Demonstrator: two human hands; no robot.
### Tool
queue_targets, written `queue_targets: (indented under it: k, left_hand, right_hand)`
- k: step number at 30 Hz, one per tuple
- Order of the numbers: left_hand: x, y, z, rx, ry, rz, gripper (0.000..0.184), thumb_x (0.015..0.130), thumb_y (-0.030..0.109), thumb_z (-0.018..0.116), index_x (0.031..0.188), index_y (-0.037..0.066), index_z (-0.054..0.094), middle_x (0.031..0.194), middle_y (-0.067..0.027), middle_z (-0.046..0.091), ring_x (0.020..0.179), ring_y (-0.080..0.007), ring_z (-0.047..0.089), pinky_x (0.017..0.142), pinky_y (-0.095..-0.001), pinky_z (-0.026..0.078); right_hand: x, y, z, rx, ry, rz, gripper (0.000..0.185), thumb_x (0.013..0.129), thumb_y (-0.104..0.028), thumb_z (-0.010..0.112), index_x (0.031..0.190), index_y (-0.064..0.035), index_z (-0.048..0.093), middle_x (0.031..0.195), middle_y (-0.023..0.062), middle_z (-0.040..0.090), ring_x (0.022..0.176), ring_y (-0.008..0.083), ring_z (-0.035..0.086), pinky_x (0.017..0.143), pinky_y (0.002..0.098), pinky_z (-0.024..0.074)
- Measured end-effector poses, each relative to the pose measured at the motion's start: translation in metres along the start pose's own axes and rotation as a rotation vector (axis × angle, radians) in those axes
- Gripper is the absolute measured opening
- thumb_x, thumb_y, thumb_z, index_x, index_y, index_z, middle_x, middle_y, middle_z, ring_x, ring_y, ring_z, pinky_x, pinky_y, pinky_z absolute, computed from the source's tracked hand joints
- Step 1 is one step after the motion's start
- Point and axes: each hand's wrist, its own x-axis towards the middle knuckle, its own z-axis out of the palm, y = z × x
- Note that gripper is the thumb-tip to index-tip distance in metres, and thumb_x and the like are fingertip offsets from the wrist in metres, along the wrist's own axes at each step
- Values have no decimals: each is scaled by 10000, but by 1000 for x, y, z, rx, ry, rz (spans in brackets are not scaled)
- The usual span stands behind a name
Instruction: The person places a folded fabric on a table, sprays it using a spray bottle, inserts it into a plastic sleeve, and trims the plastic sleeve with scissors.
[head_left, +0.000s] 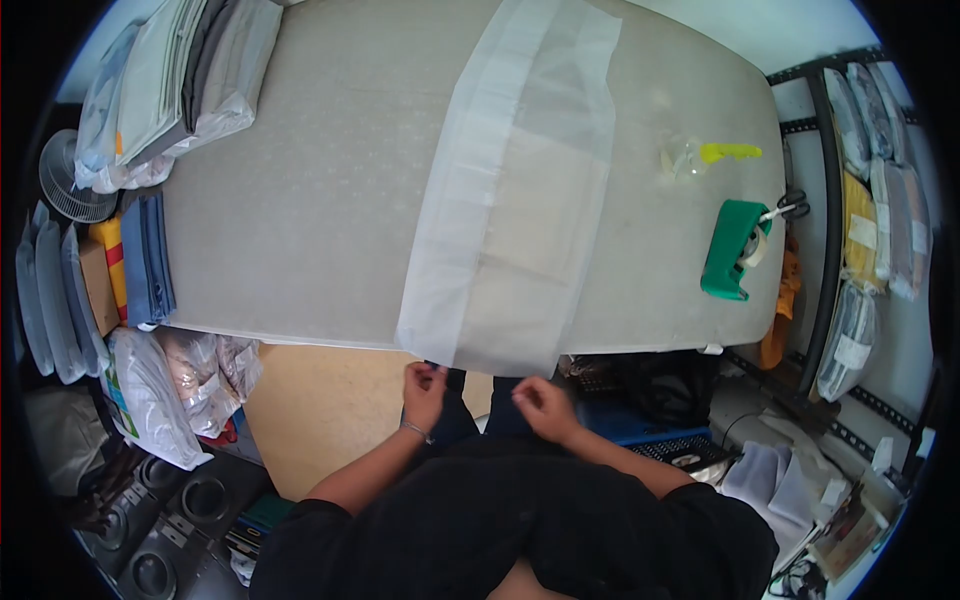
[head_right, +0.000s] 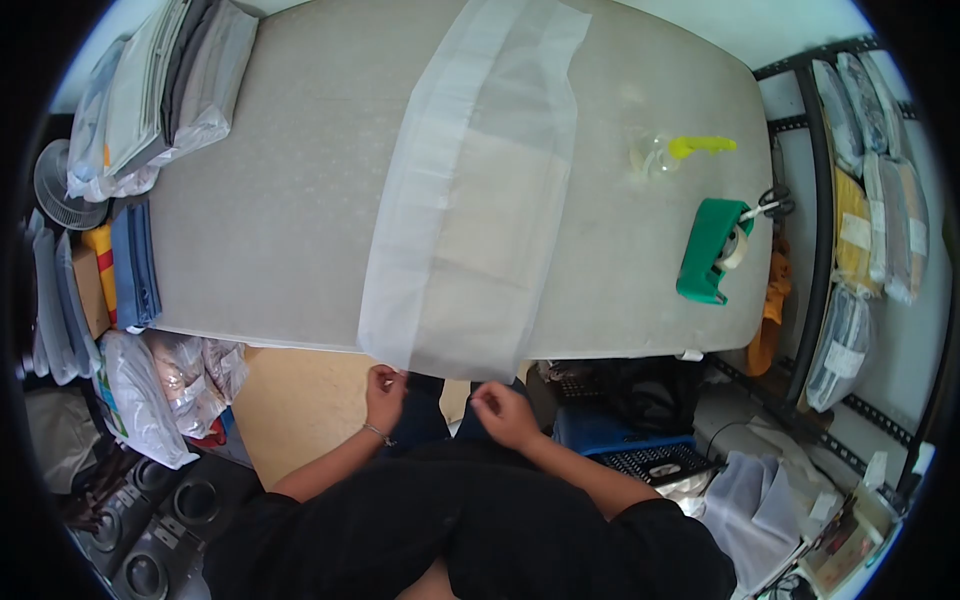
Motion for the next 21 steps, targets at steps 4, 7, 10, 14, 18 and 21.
queue_targets:
  k: [4, 7, 10, 14, 18, 21]
  left_hand:
    - [40, 4, -35, -75, -39, -86, 257, 942, 213, 656, 1056, 37, 507, 918, -55, 656, 751, -116, 656, 628, -226, 495]
    - [48, 13, -43, -113, -197, -287, 243, 961, 262, 624, 1043, 43, 558, 974, -68, 697, 793, -125, 673, 651, -234, 497]
    - [46, 34, -40, -45, -263, -346, 271, 971, 331, 596, 1028, 68, 629, 991, -55, 723, 794, -99, 671, 654, -214, 483]
    - [53, 41, -44, -35, -321, -422, 317, 973, 394, 581, 1017, 91, 663, 964, -27, 730, 766, -60, 653, 628, -189, 463]
    - [61, 39, -43, -79, -356, -495, 348, 966, 429, 584, 998, 91, 660, 928, -5, 726, 735, -51, 638, 601, -189, 459]
    - [60, 42, -41, -91, -301, -513, 328, 958, 419, 603, 953, 94, 654, 840, 4, 699, 701, -41, 611, 572, -184, 446]
  right_hand:
    - [31, 1, 76, 653, 83, 238, 231, 969, -153, 572, 1162, -29, 548, 1041, 70, 639, 918, 145, 625, 771, 298, 518]
    - [54, -13, 112, 937, 249, 207, 282, 1004, -235, 545, 1219, -54, 525, 1113, 90, 639, 983, 187, 650, 807, 318, 541]
    - [65, -35, 130, 1143, 596, 144, 289, 998, -262, 565, 1211, -73, 516, 1075, 51, 636, 914, 155, 648, 756, 295, 550]
    - [71, -60, 135, 1073, 836, 152, 295, 982, -260, 595, 1198, -79, 509, 1045, 30, 632, 872, 145, 642, 755, 293, 549]
    - [78, -65, 140, 1139, 989, 135, 310, 948, -245, 653, 1186, -106, 512, 1054, 21, 630, 907, 141, 634, 750, 289, 541]
    - [78, -66, 134, 1271, 983, 156, 328, 931, -223, 677, 1196, -115, 516, 1095, 19, 626, 956, 142, 628, 765, 288, 538]
